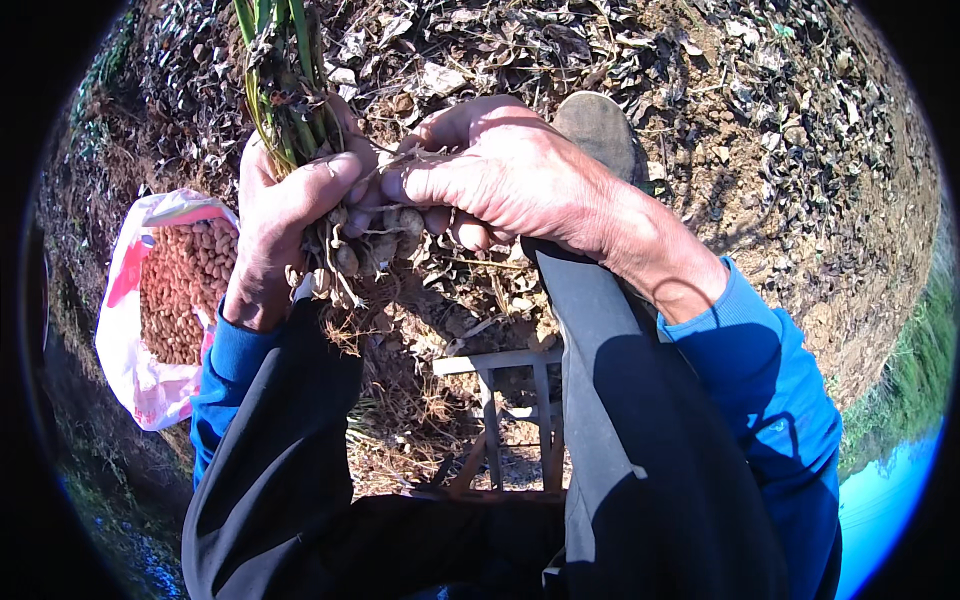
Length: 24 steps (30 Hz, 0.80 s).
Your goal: The person sits on the ground and pulls peanuts from uprooted peanut plants by hand. The harvested peanuts are placed into a white and pink bag positioned beside them.
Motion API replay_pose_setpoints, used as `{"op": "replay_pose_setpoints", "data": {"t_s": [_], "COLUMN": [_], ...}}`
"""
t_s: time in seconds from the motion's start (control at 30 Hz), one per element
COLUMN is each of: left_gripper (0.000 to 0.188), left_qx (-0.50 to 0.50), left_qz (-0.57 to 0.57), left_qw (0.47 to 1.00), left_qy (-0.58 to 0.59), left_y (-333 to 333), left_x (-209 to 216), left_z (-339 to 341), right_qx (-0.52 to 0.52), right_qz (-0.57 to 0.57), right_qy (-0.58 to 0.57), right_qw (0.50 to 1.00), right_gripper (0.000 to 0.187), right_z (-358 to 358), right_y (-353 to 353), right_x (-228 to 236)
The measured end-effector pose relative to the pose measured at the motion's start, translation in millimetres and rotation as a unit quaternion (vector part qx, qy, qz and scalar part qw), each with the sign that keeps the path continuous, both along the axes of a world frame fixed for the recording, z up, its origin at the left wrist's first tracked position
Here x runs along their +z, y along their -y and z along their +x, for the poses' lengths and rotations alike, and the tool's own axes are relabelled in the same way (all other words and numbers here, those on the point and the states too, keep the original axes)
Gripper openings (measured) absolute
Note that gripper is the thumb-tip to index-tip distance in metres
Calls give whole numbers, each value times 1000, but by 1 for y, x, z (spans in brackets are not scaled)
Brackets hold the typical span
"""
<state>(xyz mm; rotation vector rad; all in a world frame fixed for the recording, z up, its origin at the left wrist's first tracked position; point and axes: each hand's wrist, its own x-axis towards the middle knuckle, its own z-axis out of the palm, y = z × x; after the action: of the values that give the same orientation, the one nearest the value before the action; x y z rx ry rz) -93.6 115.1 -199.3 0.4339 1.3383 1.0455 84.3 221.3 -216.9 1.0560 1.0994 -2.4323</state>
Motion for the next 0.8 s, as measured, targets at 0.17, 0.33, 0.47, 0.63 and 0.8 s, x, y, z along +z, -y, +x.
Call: {"op": "replay_pose_setpoints", "data": {"t_s": [0.17, 0.33, 0.47, 0.63, 0.8], "left_gripper": [18, 18, 18, 25, 23], "left_qx": [27, 60, 91, 160, 173], "left_qz": [-2, 1, 22, 4, 12], "left_qw": [999, 987, 987, 967, 942], "left_qy": [29, 148, 131, 199, 286], "left_y": [5, 5, 1, 16, 9], "left_x": [-5, -5, -10, -11, -13], "left_z": [1, 2, 3, -5, -10], "right_qx": [-81, -182, -202, -307, -148], "right_qz": [104, 162, 297, 163, 186], "right_qy": [-5, 25, 32, 52, 23], "right_qw": [991, 969, 933, 936, 971], "right_gripper": [25, 30, 30, 21, 11], "right_z": [-5, -10, -14, 8, -7], "right_y": [6, 15, 19, -16, 5], "right_x": [-2, -3, -11, 0, 25]}}
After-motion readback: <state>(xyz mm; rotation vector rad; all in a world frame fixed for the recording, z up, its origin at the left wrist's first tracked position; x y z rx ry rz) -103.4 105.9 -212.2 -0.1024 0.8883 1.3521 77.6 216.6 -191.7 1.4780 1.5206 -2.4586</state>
